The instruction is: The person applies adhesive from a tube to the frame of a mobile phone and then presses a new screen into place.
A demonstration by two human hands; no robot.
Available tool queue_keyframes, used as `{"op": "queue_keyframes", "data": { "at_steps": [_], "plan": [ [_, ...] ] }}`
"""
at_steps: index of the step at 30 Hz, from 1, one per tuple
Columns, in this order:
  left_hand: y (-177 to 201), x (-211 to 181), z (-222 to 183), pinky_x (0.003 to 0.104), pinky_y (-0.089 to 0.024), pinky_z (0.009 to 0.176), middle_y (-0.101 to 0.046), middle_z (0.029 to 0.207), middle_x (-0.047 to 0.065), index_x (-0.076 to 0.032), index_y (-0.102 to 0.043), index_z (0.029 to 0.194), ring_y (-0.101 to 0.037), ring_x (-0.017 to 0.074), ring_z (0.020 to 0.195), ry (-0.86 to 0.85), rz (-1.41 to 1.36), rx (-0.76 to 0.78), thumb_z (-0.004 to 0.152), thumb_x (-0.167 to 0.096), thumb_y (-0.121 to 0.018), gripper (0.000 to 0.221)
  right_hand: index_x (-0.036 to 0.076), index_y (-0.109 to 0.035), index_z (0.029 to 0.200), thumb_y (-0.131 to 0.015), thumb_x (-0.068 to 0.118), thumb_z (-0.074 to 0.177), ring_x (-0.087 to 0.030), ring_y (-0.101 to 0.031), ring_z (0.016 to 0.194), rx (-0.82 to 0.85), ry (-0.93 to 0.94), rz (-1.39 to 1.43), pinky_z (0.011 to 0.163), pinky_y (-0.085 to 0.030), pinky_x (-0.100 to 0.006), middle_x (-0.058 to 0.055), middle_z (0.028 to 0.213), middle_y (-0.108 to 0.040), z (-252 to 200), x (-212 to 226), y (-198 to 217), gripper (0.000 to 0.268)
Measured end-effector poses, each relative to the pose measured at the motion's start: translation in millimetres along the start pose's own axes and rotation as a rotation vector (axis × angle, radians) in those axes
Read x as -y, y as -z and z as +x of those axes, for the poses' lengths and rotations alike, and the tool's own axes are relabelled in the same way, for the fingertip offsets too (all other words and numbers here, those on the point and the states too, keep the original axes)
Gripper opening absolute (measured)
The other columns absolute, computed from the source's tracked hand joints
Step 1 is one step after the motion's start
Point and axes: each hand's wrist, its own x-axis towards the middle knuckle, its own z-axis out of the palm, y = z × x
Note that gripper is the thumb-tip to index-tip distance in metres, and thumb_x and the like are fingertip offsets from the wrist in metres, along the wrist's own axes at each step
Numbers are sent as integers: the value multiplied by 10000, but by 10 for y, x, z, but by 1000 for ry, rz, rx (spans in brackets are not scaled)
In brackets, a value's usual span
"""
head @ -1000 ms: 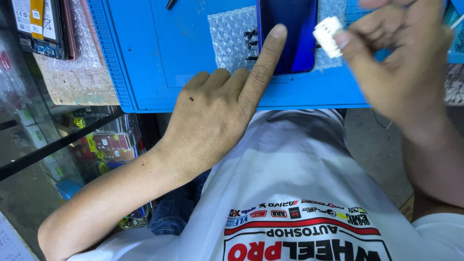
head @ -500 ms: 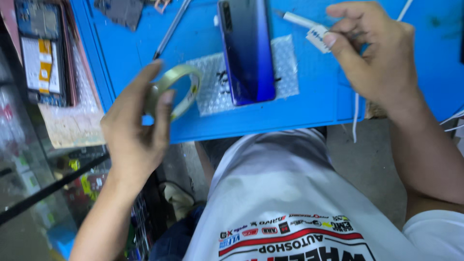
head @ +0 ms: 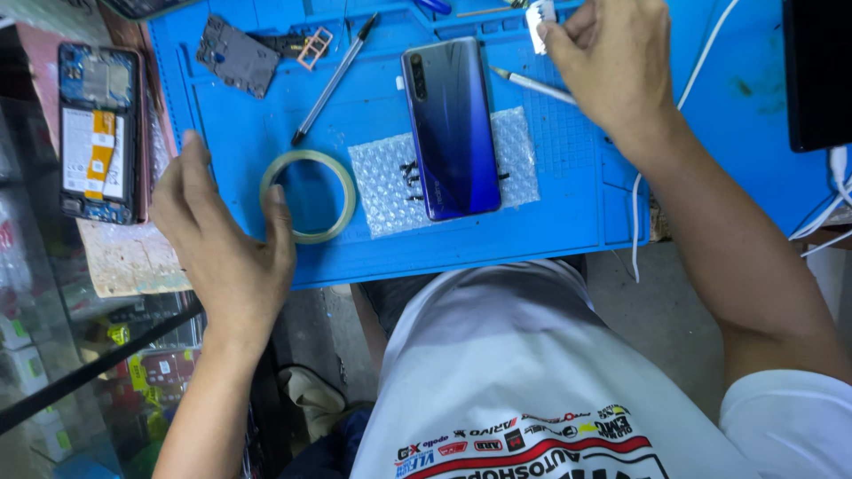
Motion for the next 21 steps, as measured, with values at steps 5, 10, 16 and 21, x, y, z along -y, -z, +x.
{"op": "queue_keyframes", "data": {
  "at_steps": [5,10,16,21],
  "plan": [
    [-57,-373,87,482,-419,1051,-518,1438,164,-142,-480,1530,-539,354,1262,-202,-125,277,974,-269,-815,662,13,-711,1000,-870,153,1026,-284,-622,638,-36,89,-305,614,-479,-438,-134,742,-631,-120,78,163,213],
    [-421,-708,399,533,-405,1054,-380,1559,288,-114,-408,1587,-505,418,1203,-266,-309,354,883,-650,-814,973,35,-562,1408,-776,278,1035,-341,-589,1172,164,234,-89,1033,-411,-497,-152,1255,-632,-677,561,308,494],
    [-611,-824,347,631,-308,1159,-289,1627,250,-143,-326,1601,-386,498,1412,-329,-219,395,723,-746,-831,1179,-19,-357,1550,-799,353,909,-458,-362,1501,336,181,-18,1222,-153,-701,-253,1583,-458,-1198,936,112,863],
    [-619,-796,107,678,-173,1267,-284,1670,201,-177,-296,1632,-305,512,1504,-342,-338,436,774,-504,-879,1088,-8,-375,1554,-785,276,983,-391,-396,1523,311,112,0,1261,-129,-699,-207,1598,-459,-1379,1013,90,758]
  ]
}}
